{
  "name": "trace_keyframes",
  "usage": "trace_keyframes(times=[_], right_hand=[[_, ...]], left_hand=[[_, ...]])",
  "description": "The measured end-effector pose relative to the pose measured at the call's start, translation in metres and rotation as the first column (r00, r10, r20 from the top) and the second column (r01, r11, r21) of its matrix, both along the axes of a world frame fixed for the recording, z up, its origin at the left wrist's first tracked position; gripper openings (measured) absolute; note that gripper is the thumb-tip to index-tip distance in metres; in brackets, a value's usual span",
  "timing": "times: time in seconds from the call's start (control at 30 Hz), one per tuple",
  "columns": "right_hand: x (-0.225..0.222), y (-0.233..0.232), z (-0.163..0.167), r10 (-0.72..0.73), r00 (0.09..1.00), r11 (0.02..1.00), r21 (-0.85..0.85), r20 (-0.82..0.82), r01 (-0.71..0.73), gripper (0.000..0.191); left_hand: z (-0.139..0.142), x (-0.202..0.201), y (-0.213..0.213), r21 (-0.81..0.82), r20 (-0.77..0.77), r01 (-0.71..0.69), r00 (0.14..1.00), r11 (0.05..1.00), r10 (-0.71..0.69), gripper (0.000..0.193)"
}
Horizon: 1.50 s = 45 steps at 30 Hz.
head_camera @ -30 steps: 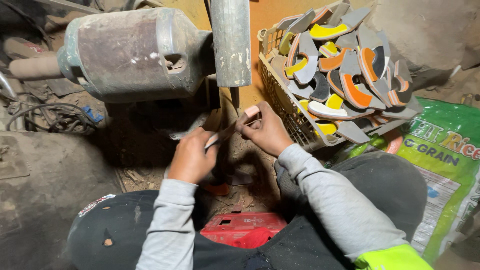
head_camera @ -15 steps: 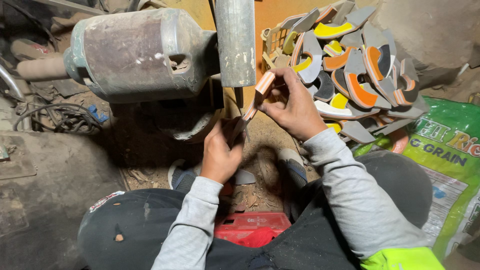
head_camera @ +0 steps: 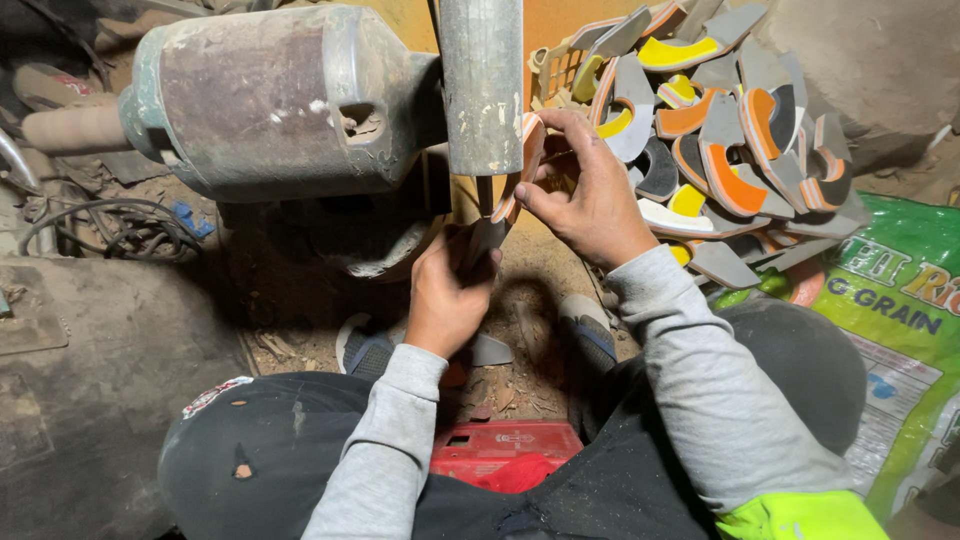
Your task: The person sits at a bench grinder and repeatedly presses the edges of small, curved, multi-colored shoe sole pieces against the rotating wheel to smooth them. Finished pieces are placed into a nearby plastic basket.
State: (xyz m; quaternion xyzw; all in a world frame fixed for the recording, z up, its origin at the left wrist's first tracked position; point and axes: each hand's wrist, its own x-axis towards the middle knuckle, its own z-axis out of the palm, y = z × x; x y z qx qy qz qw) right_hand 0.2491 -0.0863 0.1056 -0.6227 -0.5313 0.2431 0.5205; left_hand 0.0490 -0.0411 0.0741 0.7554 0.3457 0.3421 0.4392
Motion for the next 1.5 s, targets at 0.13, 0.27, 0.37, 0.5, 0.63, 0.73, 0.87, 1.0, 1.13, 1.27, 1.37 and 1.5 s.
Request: trace_keyframes(times=[0.13, 0.27, 0.37, 0.5, 0.63, 0.73, 0.87, 1.0, 1.13, 1.27, 1.37, 1.5], right_hand=[[0.000, 0.002, -0.001, 0.004, 1.000, 1.000, 0.017, 0.011, -0.004, 0.059], [-0.001, 0.003, -0.003, 0.019, 1.000, 1.000, 0.026, -0.022, -0.018, 0.058], [-0.003, 0.005, -0.006, 0.007, 1.000, 1.000, 0.004, -0.015, -0.007, 0.059], [-0.008, 0.005, -0.012, -0.021, 0.998, 0.999, -0.045, -0.057, 0.018, 0.059], [-0.012, 0.007, -0.022, -0.022, 1.000, 0.999, 0.037, -0.016, 0.023, 0.061], [-0.016, 0.004, -0.030, -0.045, 0.998, 0.999, -0.002, -0.052, 0.045, 0.059], [-0.024, 0.003, -0.041, -0.055, 0.989, 0.998, 0.012, -0.134, 0.057, 0.055], [-0.034, 0.002, -0.051, -0.067, 0.971, 0.997, 0.011, -0.228, 0.071, 0.054], [-0.044, 0.002, -0.059, -0.086, 0.948, 0.996, -0.010, -0.307, 0.087, 0.053], [-0.053, 0.001, -0.065, -0.127, 0.925, 0.992, -0.042, -0.358, 0.120, 0.051], [-0.060, 0.000, -0.069, -0.150, 0.912, 0.989, -0.065, -0.383, 0.136, 0.051], [-0.064, -0.003, -0.074, -0.165, 0.904, 0.985, -0.115, -0.395, 0.129, 0.052]], left_hand=[[0.001, 0.000, 0.002, 0.000, -0.023, -0.010, 1.000, 1.000, 0.010, 0.021], [0.002, -0.001, 0.002, -0.041, -0.008, -0.014, 1.000, 0.999, 0.014, 0.021], [0.002, -0.002, 0.003, -0.023, -0.015, -0.012, 1.000, 1.000, 0.012, 0.020], [0.004, -0.007, 0.007, -0.005, -0.016, 0.009, 1.000, 1.000, -0.009, 0.017], [0.004, -0.014, 0.010, -0.024, -0.040, 0.024, 0.999, 0.999, -0.025, 0.015], [0.002, -0.019, 0.014, -0.016, -0.111, 0.029, 0.993, 0.999, -0.031, 0.013], [-0.001, -0.027, 0.021, 0.055, -0.131, 0.073, 0.989, 0.996, -0.065, 0.006], [0.002, -0.035, 0.025, 0.067, -0.170, 0.083, 0.983, 0.994, -0.070, 0.003], [0.014, -0.042, 0.028, -0.005, -0.145, 0.111, 0.983, 0.994, -0.110, 0.013], [0.024, -0.046, 0.031, -0.061, -0.187, 0.108, 0.975, 0.992, -0.118, 0.018], [0.028, -0.050, 0.034, -0.055, -0.202, 0.125, 0.970, 0.991, -0.134, 0.019], [0.029, -0.054, 0.037, -0.095, -0.252, 0.111, 0.959, 0.989, -0.132, 0.016]])
